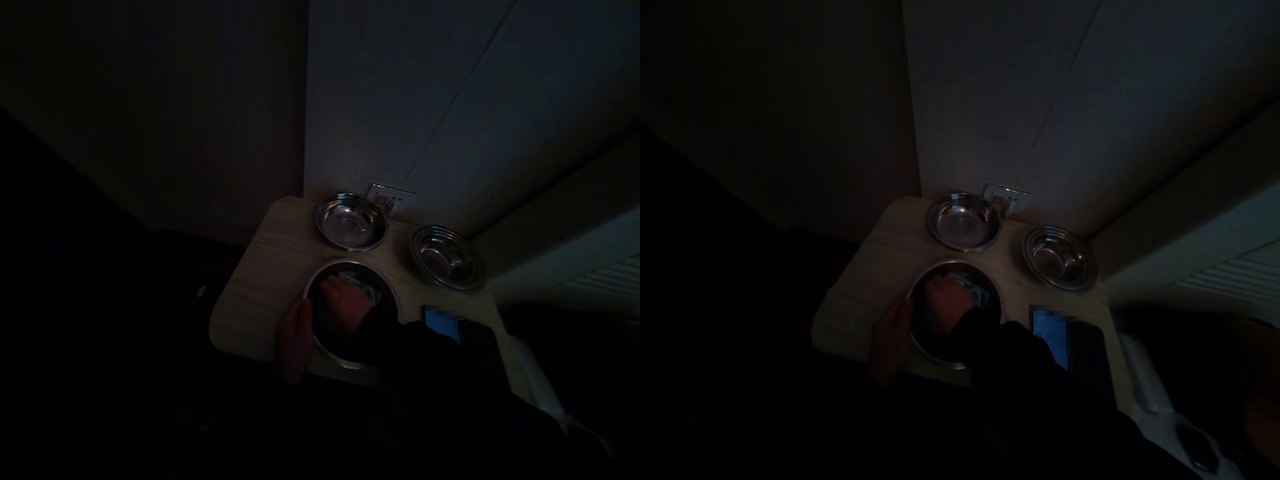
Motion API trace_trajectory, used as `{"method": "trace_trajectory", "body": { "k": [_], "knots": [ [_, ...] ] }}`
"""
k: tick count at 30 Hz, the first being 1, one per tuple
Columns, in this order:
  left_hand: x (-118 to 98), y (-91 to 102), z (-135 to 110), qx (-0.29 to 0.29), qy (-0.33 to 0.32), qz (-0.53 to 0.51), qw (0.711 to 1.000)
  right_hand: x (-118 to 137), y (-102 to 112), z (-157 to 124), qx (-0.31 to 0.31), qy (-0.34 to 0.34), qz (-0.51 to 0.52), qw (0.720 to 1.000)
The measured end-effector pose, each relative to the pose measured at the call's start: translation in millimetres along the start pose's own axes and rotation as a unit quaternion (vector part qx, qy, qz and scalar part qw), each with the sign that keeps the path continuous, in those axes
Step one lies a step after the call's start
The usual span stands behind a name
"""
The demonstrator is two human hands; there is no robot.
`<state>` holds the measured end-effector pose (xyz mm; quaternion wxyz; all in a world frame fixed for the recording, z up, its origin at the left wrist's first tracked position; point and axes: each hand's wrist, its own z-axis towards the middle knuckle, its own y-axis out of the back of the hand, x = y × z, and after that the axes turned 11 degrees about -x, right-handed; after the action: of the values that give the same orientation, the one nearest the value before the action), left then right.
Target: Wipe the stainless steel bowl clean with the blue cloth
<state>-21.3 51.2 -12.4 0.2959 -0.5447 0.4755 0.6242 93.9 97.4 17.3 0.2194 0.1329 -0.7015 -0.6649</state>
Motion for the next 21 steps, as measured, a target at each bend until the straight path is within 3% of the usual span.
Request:
{"method": "trace_trajectory", "body": {
  "k": [3,7,11,17,21],
  "knots": [
    [-2,-3.3,-2,-0.031,0.006,0.004,0.999,2,0,4,-0.006,-0.008,-0.002,1.0],
    [-4,-9.0,-6,-0.095,0.026,0.023,0.995,4,5,-18,0.04,0.047,0.024,0.998],
    [-3,-9.1,-11,-0.062,0.013,0.004,0.998,0,8,-23,0.059,0.057,0.032,0.996],
    [-3,-8.0,-12,-0.075,0.019,0.007,0.997,1,5,10,0.012,-0.016,-0.002,1.0],
    [-9,-10.5,-12,-0.098,0.034,0.014,0.994,5,8,-5,0.048,0.022,0.01,0.999]
  ]
}}
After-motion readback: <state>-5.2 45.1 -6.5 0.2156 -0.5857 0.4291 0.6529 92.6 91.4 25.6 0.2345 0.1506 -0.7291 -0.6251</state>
